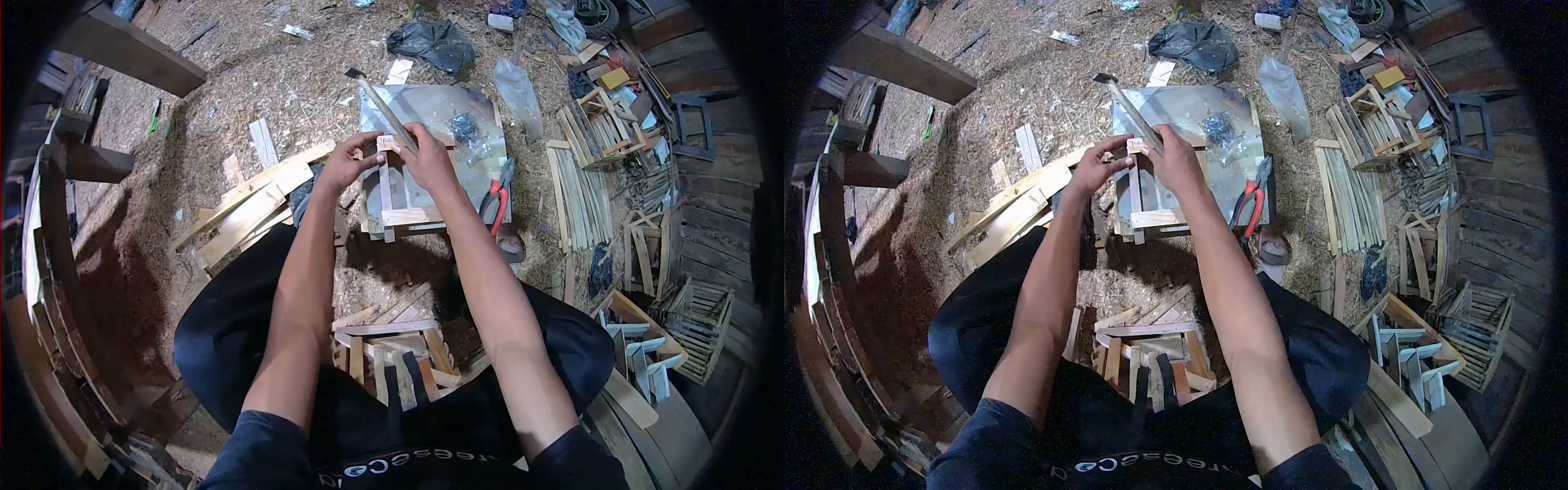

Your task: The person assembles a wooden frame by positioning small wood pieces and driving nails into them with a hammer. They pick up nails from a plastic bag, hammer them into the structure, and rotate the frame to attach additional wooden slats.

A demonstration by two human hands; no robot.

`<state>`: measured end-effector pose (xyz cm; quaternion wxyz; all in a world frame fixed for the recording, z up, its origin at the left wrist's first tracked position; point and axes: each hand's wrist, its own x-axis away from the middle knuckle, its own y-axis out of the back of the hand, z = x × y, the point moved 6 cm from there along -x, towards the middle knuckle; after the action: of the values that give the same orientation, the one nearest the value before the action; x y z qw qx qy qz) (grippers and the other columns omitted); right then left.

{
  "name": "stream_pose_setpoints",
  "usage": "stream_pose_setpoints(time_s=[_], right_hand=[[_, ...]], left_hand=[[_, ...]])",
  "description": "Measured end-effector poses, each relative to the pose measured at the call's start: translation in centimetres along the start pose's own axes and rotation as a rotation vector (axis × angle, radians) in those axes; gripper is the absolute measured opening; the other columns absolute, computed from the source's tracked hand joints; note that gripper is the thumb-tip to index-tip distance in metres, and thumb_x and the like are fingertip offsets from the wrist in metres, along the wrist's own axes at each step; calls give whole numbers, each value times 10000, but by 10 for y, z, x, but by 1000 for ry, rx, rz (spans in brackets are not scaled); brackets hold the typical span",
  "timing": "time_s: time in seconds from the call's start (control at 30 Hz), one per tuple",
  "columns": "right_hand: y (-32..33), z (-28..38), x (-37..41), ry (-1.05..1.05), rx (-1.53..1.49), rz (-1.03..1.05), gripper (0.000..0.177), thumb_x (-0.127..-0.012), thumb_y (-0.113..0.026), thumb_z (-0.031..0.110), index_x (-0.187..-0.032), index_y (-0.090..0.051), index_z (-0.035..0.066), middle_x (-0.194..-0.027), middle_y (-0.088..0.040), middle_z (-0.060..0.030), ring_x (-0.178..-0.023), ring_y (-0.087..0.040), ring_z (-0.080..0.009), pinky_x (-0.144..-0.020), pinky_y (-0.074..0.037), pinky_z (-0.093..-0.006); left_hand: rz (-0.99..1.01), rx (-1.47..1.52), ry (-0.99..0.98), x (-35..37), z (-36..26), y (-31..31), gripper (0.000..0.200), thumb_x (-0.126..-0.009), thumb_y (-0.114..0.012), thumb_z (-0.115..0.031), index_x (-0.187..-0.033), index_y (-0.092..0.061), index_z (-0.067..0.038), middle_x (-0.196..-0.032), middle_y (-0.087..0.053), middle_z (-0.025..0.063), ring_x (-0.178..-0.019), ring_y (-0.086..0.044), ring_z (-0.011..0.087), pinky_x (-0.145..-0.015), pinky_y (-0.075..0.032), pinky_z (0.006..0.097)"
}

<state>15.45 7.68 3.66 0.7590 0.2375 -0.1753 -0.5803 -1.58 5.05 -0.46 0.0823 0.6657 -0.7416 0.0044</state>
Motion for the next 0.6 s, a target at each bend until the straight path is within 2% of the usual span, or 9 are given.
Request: stream_pose_setpoints(time_s=[0.1,0.27,0.4,0.47,0.6], right_hand=[[0,0,0,9,-8,4,346,-837,-645,119,-1149,-534,20,-1022,-649,-239,-981,-617,-420,-816,-488,-461],[0,1,0,-40,22,27,363,-837,-650,122,-1163,-526,19,-1049,-644,-240,-1001,-612,-414,-830,-486,-456],[-1,1,1,-36,10,32,365,-841,-655,122,-1166,-525,20,-1052,-642,-237,-1000,-612,-412,-829,-487,-453],[-2,1,2,-1,8,-6,363,-844,-662,126,-1164,-528,21,-1042,-642,-237,-992,-615,-412,-820,-490,-451],[-2,2,2,-20,12,-14,367,-843,-672,132,-1163,-530,22,-1039,-642,-231,-987,-617,-410,-813,-491,-448]], left_hand=[[73,-40,61,-8,10,2,489,-779,-795,-153,-1240,-635,-111,-1051,-675,25,-963,-581,133,-902,-458,308],[35,-114,39,-8,7,4,442,-759,-802,-141,-1180,-673,-93,-1023,-661,-15,-804,-517,106,-785,-468,287],[14,-97,47,-6,10,3,449,-757,-803,-141,-1184,-671,-96,-1033,-657,-5,-829,-528,116,-812,-461,285],[-38,-69,-57,-8,12,4,486,-714,-834,-191,-1168,-683,-104,-1000,-660,20,-849,-559,141,-829,-469,302],[-62,-128,-30,-3,5,3,487,-715,-833,-199,-1168,-683,-103,-1017,-661,31,-854,-563,147,-829,-468,298]])
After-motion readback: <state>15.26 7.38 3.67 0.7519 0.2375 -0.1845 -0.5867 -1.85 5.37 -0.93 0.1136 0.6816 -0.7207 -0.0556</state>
